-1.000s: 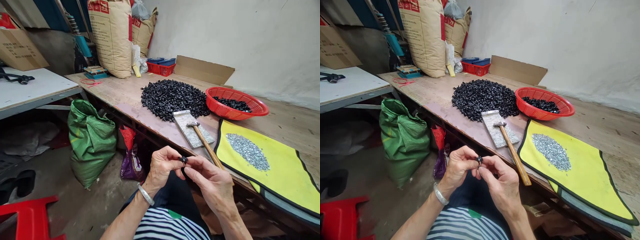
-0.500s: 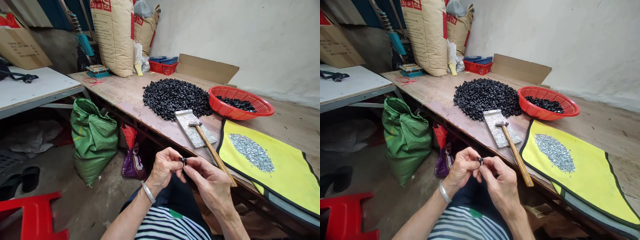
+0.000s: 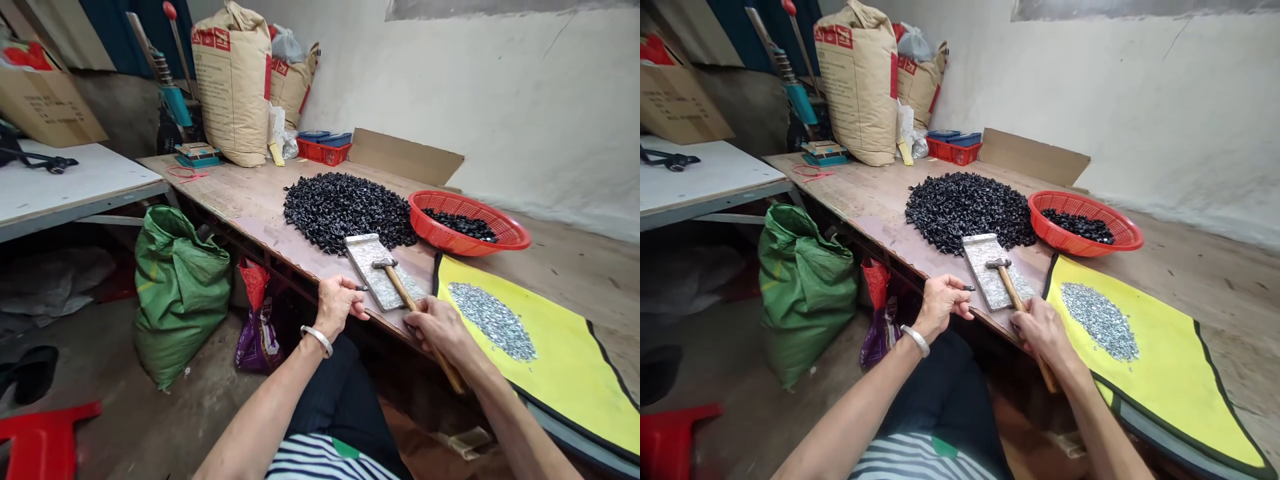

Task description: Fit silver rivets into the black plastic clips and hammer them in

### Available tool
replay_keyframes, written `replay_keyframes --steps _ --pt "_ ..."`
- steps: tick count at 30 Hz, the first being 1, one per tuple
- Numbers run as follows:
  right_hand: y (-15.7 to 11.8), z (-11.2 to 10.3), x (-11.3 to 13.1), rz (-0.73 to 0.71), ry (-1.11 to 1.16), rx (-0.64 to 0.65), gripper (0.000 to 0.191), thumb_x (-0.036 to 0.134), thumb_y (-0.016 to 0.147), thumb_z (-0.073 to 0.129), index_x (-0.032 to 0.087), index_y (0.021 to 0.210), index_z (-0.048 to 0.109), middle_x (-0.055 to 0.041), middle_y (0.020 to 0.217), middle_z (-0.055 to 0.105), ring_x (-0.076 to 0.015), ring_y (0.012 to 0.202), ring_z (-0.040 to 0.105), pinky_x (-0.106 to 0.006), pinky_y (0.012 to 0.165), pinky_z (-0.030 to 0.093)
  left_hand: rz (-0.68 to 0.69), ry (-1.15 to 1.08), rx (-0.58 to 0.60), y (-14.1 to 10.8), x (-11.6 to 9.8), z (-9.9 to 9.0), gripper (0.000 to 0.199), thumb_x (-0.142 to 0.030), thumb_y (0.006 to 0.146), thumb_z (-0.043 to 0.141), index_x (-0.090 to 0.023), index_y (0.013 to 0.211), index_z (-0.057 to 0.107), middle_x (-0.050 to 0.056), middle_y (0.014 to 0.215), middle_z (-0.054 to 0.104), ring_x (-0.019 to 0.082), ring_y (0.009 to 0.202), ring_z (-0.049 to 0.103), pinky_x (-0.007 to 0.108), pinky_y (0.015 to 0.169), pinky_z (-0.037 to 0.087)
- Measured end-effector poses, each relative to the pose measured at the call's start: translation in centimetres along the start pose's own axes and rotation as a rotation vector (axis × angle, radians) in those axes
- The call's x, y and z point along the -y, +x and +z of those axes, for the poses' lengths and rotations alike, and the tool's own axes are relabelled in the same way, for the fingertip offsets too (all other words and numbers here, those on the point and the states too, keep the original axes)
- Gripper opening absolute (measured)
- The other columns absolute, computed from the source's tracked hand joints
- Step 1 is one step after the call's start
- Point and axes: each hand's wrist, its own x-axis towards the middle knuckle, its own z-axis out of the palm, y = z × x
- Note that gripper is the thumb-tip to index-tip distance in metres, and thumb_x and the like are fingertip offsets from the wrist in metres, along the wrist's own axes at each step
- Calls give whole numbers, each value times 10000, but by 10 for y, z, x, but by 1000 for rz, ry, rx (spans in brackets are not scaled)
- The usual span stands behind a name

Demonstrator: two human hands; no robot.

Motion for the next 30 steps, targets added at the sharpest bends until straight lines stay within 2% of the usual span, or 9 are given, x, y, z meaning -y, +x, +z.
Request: replay_keyframes --steps 4,7,10,14,19,22,26,28,30 --pt "3 -8 -5 90 326 275 169 331 699 539 167 656 531 -19 556 542 -95 385 415 -235 348 366 -29 59 -22 14 3 16 178 -8 565 564 -152 618 475 -51 366 487 111 304 482 271 334 488" --pt "-4 -13 -2 179 464 304 263 427 776 440 184 697 500 14 536 483 -80 350 338 -226 313 304 -37 96 -62 20 6 23 177 0 580 541 -159 603 465 -60 340 465 108 291 473 249 324 472" --pt "-16 -14 1 199 398 191 309 488 781 436 210 647 466 36 462 435 -98 344 362 -237 345 309 -43 125 -80 24 7 25 172 0 580 525 -161 587 464 -61 331 461 105 283 468 243 323 467" --pt "-35 -3 -1 -21 0 -110 258 413 794 441 192 767 572 -24 525 558 -165 444 511 -276 466 359 -45 150 -96 26 8 27 173 5 557 502 -163 549 462 -56 338 471 106 272 461 244 319 462" --pt "-48 6 0 -193 -379 -187 261 313 884 365 163 837 573 -31 513 562 -162 404 501 -267 445 273 -34 150 -99 27 9 27 170 -1 541 493 -166 519 458 -52 336 471 114 289 478 251 341 476" --pt "-50 -3 6 -298 -439 -297 276 300 903 350 159 822 573 -24 524 564 -144 397 490 -259 432 269 -42 148 -103 27 8 27 164 -5 540 493 -162 508 461 -47 323 467 122 292 484 259 337 477" --pt "-54 -9 13 -329 -424 -583 271 322 912 391 135 952 583 -59 697 650 -137 500 563 -238 477 342 -50 146 -100 27 8 27 161 -3 535 493 -155 489 467 -36 306 468 132 290 489 268 333 477" --pt "-57 -4 12 -302 -495 -597 253 294 906 407 127 956 591 -47 647 636 -127 444 528 -239 445 314 -52 147 -99 27 7 27 164 -1 535 493 -153 479 467 -32 300 469 128 280 480 268 333 476" --pt "-58 0 10 -306 -593 -472 250 258 900 392 141 832 602 -15 525 570 -114 358 451 -248 402 244 -56 148 -100 26 5 28 167 -1 538 498 -153 475 466 -30 291 463 125 269 468 267 334 474"
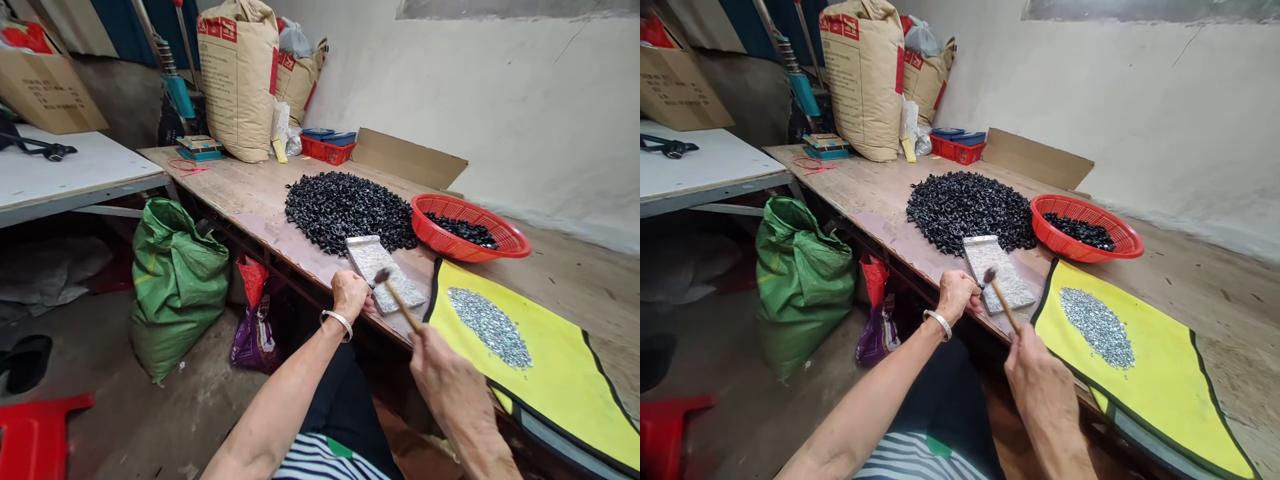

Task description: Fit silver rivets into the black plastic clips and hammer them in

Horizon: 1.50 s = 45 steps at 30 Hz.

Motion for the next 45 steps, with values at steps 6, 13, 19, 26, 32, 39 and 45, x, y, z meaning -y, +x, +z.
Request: replay_keyframes --steps 6,13,19,26,32,39,45 --pt "10 -12 -7 6 -15 -167 233 248 908 425 112 955 608 -46 684 654 -121 495 559 -230 450 317 -34 0 -1 -2 -5 0 156 -11 541 508 -153 485 478 -24 288 466 136 273 478 277 342 477" --pt "6 0 5 -80 -22 12 248 218 904 420 135 817 636 -2 537 592 -103 342 470 -250 388 267 -88 25 -16 1 -9 1 161 -31 542 518 -165 476 460 -21 281 468 142 261 474 266 328 459" --pt "5 0 8 31 -12 -149 255 225 886 493 62 1051 600 -73 748 688 -116 499 585 -231 473 361 -111 29 -21 4 -8 1 150 -27 544 508 -168 509 471 -23 294 482 141 267 474 266 328 457" --pt "6 1 17 -24 -37 -91 212 216 878 499 98 996 630 -42 699 684 -110 468 576 -237 442 342 -139 26 -16 4 -10 0 149 -23 534 510 -168 519 479 -21 293 485 151 280 492 261 326 456" --pt "-5 10 19 38 -6 6 261 241 892 444 106 932 664 -42 641 683 -102 378 528 -241 403 331 -160 23 -24 6 -12 1 151 -23 521 509 -170 518 475 -21 281 476 156 273 490 255 315 444" --pt "23 15 9 703 740 374 359 474 824 462 160 961 571 38 446 526 -138 353 491 -239 376 383 -184 -21 38 8 -15 -4 124 -63 521 526 -164 581 486 -31 304 488 134 277 477 260 331 465" --pt "46 35 -1 681 738 555 339 429 797 448 179 991 571 23 510 552 -164 409 492 -287 435 386 -132 -240 188 13 -26 -28 142 -116 503 598 -141 618 519 -18 427 562 111 284 469 281 333 485"
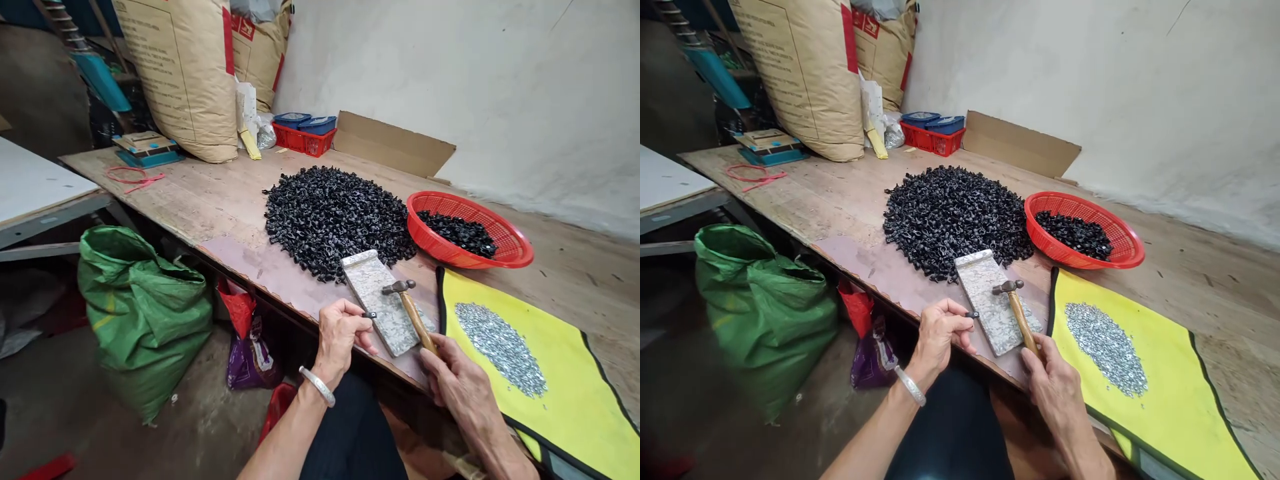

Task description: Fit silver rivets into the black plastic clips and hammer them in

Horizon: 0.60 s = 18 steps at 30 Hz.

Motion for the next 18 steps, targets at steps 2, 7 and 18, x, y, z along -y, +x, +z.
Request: replay_keyframes --steps 2,7,18 --pt "4 5 -5 -154 -339 -182 292 366 818 427 194 957 618 -33 677 630 -171 522 534 -292 503 380 -17 -41 40 2 -6 -5 145 -118 507 607 -135 627 527 -12 455 575 111 292 475 282 327 485" --pt "-2 19 -10 -435 -944 -527 242 257 857 453 147 982 629 -80 718 629 -227 732 532 -317 609 340 -154 -161 95 12 -16 -5 158 -111 515 614 -130 646 526 13 477 595 98 302 454 280 316 479" --pt "1 23 -18 -508 -829 -619 263 199 845 503 81 1053 615 -126 851 666 -247 756 555 -357 646 392 -331 -207 84 15 -12 16 157 -86 536 596 -149 664 531 11 458 561 86 340 428 212 299 430"
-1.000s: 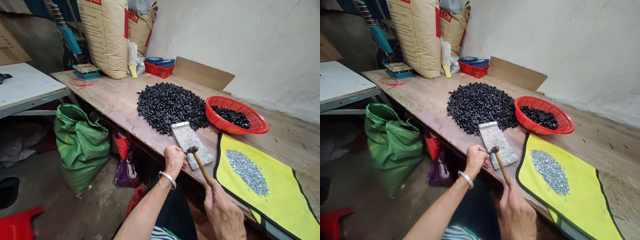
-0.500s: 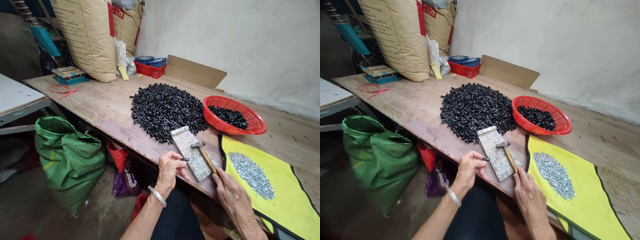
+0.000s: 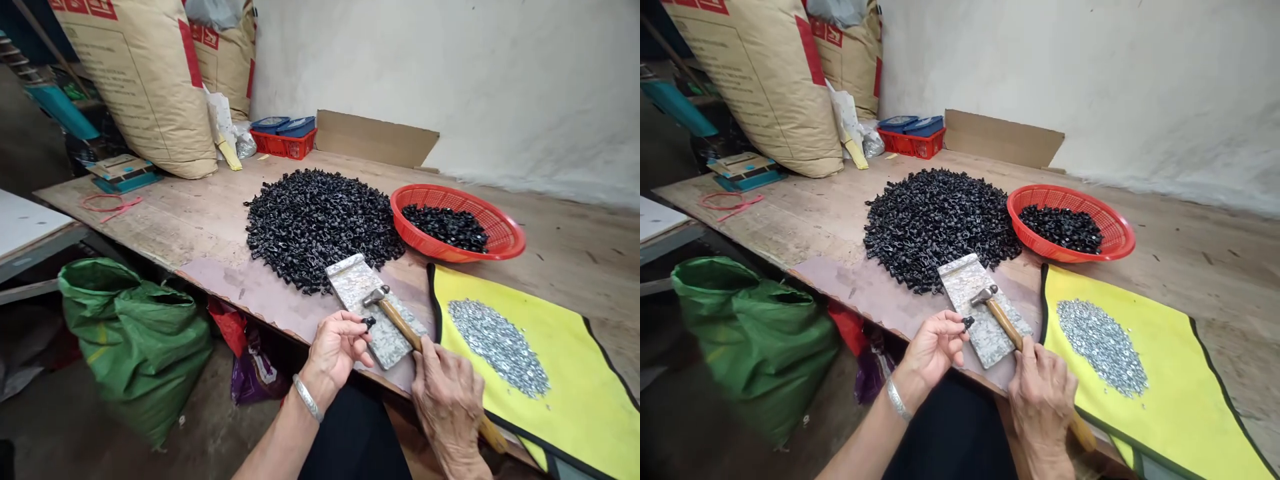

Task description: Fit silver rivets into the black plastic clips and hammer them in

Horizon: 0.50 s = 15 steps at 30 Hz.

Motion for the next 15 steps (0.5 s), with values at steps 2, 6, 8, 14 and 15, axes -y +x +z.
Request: replay_keyframes --steps 2,6,8,14,15 --pt "2 -7 -3 79 124 35 287 254 859 496 89 1059 619 -144 913 666 -281 829 563 -397 697 405 40 31 -12 -3 9 6 158 -94 536 602 -151 665 530 7 459 566 86 329 430 219 302 435" --pt "9 -32 -8 350 812 209 335 401 857 472 165 1041 623 -111 930 663 -251 849 588 -382 737 453 195 219 16 -18 31 18 139 -106 534 602 -154 643 531 -15 425 564 105 268 443 233 288 418" --pt "11 -44 -9 552 1177 451 328 463 830 491 179 920 629 -59 742 646 -188 646 584 -304 579 456 229 372 49 -28 40 21 113 -102 544 595 -155 627 540 -34 366 528 113 249 446 211 278 387" --pt "12 -55 -10 784 1696 930 314 439 764 565 157 638 508 38 454 507 -50 308 359 -188 336 206 225 506 49 -43 56 15 94 -107 547 617 -146 583 538 -12 409 581 113 271 487 188 289 379" --pt "16 -54 -12 756 1724 968 284 402 757 572 152 633 513 33 449 520 -49 303 364 -184 334 201 231 480 59 -43 57 14 98 -119 555 624 -145 590 537 -11 421 585 116 274 491 194 291 386"
